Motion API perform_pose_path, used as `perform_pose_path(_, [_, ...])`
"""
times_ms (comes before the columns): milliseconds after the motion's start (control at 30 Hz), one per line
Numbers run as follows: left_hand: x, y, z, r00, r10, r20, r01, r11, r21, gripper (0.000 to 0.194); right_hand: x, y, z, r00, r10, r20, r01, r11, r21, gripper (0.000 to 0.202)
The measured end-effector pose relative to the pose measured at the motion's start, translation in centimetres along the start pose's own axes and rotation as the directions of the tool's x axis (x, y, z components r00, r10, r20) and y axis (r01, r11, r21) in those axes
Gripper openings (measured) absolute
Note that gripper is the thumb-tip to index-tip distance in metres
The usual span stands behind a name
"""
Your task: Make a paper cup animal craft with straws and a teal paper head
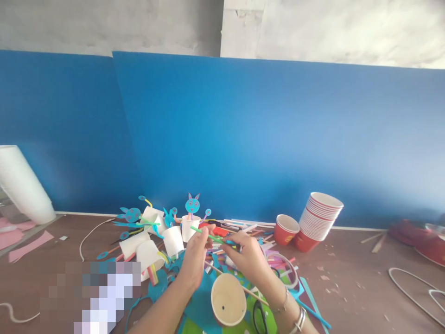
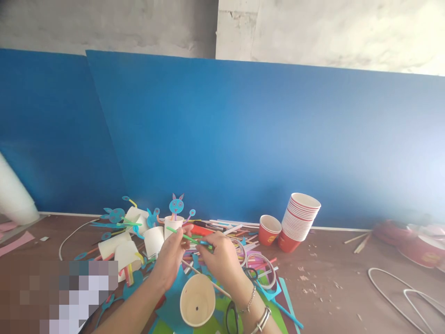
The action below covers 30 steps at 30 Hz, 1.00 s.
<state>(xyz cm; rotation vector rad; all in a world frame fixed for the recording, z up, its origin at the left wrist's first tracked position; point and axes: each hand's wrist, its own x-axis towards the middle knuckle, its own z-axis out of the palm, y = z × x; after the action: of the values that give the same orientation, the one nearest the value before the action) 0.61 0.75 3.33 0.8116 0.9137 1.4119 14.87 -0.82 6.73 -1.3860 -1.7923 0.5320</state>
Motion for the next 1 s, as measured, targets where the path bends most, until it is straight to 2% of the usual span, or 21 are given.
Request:
perform_pose_path(133, [0.2,-0.3,0.0,0.999,-0.052,0.003,0.052,0.999,0.011,0.054,0.0,0.7,-0.1,0.999,-0.028,-0.032,0.029,0.999,0.032,0.016])
perform_pose_path(367, [-0.1,-0.3,0.4,0.995,-0.092,0.040,0.092,0.996,0.013,0.053,0.0,1.2,0.0,0.996,-0.088,-0.012,0.088,0.996,0.021,0.019])
perform_pose_path(567, [-0.3,-0.1,0.6,0.996,-0.086,0.015,0.087,0.996,-0.008,0.052,-0.1,1.0,-0.1,0.988,-0.154,-0.014,0.154,0.988,0.000,0.024])
perform_pose_path(767, [-0.4,-0.6,0.5,0.997,-0.079,0.006,0.079,0.997,-0.024,0.049,-0.2,0.4,-0.1,0.983,-0.181,0.024,0.182,0.982,-0.054,0.039])
perform_pose_path(867, [-0.4,-0.4,0.5,0.997,-0.079,0.011,0.079,0.996,-0.031,0.047,-0.3,0.0,-0.1,0.992,-0.128,0.003,0.128,0.992,-0.010,0.033])
perform_pose_path(1000, [-0.4,0.4,0.6,0.997,-0.061,0.046,0.067,0.988,-0.137,0.046,-0.1,-0.5,0.1,0.997,0.058,0.052,-0.066,0.984,0.163,0.015])
